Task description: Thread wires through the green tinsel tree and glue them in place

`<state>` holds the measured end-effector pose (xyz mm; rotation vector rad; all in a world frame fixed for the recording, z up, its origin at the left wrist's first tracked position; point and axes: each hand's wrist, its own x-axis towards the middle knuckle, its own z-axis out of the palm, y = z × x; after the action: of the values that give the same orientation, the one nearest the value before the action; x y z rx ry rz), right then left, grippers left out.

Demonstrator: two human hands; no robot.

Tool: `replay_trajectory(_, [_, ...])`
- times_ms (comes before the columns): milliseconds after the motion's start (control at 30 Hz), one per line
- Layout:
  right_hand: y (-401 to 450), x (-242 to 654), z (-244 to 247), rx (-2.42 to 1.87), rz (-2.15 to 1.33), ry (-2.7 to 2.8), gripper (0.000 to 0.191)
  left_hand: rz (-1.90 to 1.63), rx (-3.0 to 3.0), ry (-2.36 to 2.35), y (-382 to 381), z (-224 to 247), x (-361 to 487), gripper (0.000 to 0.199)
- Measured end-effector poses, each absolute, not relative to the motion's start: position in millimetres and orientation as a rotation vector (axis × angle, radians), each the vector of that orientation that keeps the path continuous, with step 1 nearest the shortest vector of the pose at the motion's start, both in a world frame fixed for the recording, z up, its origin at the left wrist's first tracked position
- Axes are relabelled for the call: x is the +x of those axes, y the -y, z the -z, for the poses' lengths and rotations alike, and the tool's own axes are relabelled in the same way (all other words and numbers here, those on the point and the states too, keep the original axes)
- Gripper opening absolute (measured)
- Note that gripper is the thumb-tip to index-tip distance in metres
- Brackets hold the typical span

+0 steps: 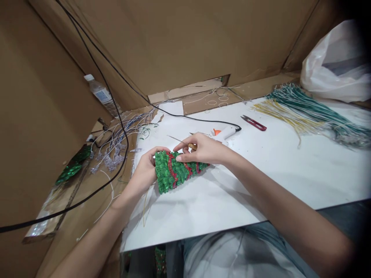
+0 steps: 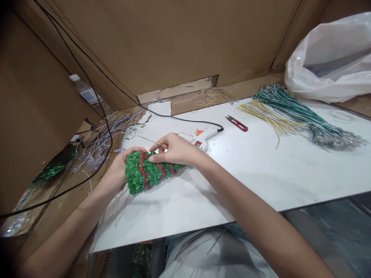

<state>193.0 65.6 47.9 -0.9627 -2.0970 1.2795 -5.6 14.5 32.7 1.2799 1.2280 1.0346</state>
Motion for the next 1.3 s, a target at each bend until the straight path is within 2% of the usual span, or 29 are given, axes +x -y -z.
replay_trajectory(633, [-68.1,193.6,-51.0,-0.953,-1.311,2.129,0.042,-1.026,1.275,-1.219,-15.4,-34.9,-5.3,0.043])
replay_trajectory(1300, [-67.4,193.0,-51.3,-0.972,-1.311,2.133,0.033,-1.013,1.317,-1.254,-15.9,-34.9,-6.6,0.044])
